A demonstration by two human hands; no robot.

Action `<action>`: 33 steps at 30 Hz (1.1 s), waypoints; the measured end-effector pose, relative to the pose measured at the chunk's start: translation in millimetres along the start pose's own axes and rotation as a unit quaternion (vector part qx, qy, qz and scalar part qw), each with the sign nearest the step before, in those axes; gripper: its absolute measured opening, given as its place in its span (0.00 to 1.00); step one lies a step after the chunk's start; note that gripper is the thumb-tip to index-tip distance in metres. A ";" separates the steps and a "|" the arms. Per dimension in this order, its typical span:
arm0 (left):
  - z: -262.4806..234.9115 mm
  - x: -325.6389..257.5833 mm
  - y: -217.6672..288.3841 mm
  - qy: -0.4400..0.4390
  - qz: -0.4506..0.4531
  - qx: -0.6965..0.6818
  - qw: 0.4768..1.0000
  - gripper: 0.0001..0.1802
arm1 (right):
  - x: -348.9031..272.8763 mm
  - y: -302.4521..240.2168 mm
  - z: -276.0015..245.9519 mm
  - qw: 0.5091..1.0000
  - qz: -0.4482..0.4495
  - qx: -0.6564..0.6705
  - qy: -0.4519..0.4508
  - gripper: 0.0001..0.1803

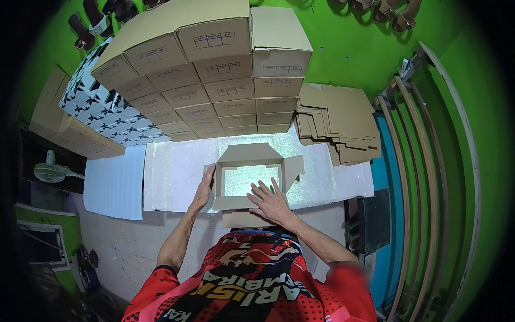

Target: Folding flat cardboard sheets into boxes for shoes.

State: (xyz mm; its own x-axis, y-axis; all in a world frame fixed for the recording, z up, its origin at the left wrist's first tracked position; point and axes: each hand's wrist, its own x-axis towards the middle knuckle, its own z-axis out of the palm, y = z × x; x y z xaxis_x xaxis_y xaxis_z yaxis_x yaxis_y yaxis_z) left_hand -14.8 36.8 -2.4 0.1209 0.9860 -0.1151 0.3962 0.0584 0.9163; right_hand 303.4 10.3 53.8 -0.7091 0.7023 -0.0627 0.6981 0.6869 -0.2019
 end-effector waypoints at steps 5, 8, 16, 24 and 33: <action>3.8 -1.1 -6.4 0.018 -0.027 -0.151 0.988 0.40 | 20.8 -7.9 -23.8 0.989 0.047 0.021 0.138 0.36; 7.7 -3.1 -5.2 0.031 -0.022 -0.190 0.981 0.40 | 32.0 -7.6 -16.7 0.988 0.065 -0.004 0.141 0.39; 39.6 -11.8 26.7 0.079 -0.017 0.167 0.983 0.48 | 47.1 6.4 31.2 0.983 0.112 -0.015 0.141 0.43; 54.8 -11.2 -8.1 0.141 0.022 0.175 0.974 0.31 | 32.4 -2.7 50.7 0.982 0.097 0.042 0.157 0.41; 37.8 12.8 -10.2 0.171 -0.010 0.142 0.975 0.20 | 30.4 -4.5 52.3 0.988 0.077 0.013 0.133 0.42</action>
State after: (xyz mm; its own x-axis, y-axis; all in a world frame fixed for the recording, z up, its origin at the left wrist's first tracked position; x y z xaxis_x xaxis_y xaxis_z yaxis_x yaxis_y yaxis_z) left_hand 17.1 42.9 -27.8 -0.1811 0.9823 0.0482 0.6371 0.0798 0.7667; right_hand 273.5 18.8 1.7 -0.5410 0.8248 0.1646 0.7908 0.5655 -0.2345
